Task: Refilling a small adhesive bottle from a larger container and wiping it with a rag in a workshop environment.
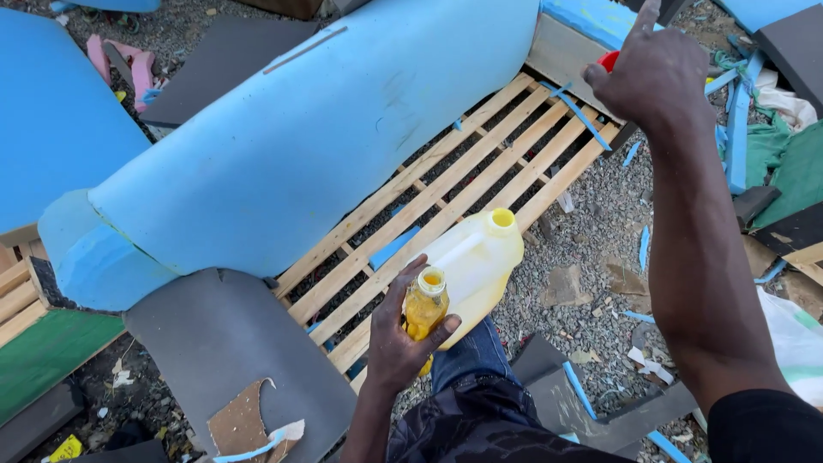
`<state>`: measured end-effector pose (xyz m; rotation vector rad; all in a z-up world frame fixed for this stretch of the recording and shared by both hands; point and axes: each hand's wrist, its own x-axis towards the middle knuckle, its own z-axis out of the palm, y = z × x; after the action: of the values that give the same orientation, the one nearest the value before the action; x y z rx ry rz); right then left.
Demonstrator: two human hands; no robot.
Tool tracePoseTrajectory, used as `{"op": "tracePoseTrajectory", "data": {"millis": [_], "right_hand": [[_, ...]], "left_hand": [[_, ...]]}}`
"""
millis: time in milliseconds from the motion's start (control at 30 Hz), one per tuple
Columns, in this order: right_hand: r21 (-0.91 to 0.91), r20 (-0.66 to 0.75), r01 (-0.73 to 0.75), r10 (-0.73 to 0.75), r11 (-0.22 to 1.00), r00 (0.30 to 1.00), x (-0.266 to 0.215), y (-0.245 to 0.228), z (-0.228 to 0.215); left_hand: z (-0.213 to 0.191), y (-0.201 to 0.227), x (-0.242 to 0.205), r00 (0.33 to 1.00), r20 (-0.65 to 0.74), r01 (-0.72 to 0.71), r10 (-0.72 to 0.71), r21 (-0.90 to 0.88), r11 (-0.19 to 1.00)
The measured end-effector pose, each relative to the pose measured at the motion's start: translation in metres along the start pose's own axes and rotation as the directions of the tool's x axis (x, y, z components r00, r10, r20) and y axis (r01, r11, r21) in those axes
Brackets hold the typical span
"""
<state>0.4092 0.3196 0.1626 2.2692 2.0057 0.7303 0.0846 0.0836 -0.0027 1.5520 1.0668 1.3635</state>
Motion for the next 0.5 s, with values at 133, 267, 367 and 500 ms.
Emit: {"op": "tracePoseTrajectory", "data": {"millis": [133, 267, 367, 500], "right_hand": [[-0.013, -0.014, 0.008, -0.008, 1.0, 1.0, 0.011, 0.01, 0.014], [-0.031, -0.016, 0.029, -0.029, 0.999, 0.999, 0.006, 0.006, 0.005], [-0.008, -0.017, 0.031, -0.031, 0.999, 0.999, 0.001, 0.008, 0.009], [-0.026, -0.063, 0.051, -0.052, 0.998, 0.997, 0.003, 0.013, 0.012]], "left_hand": [[0.001, 0.001, 0.002, 1.0, 0.007, -0.024, 0.024, 0.0, 1.0], [0.001, 0.001, 0.003, 1.0, 0.008, -0.026, 0.026, -0.013, 1.0], [0.002, 0.002, -0.002, 1.0, 0.001, -0.02, 0.02, -0.029, 0.999], [0.003, 0.002, -0.001, 0.999, 0.001, -0.05, 0.05, -0.018, 0.999]]}}
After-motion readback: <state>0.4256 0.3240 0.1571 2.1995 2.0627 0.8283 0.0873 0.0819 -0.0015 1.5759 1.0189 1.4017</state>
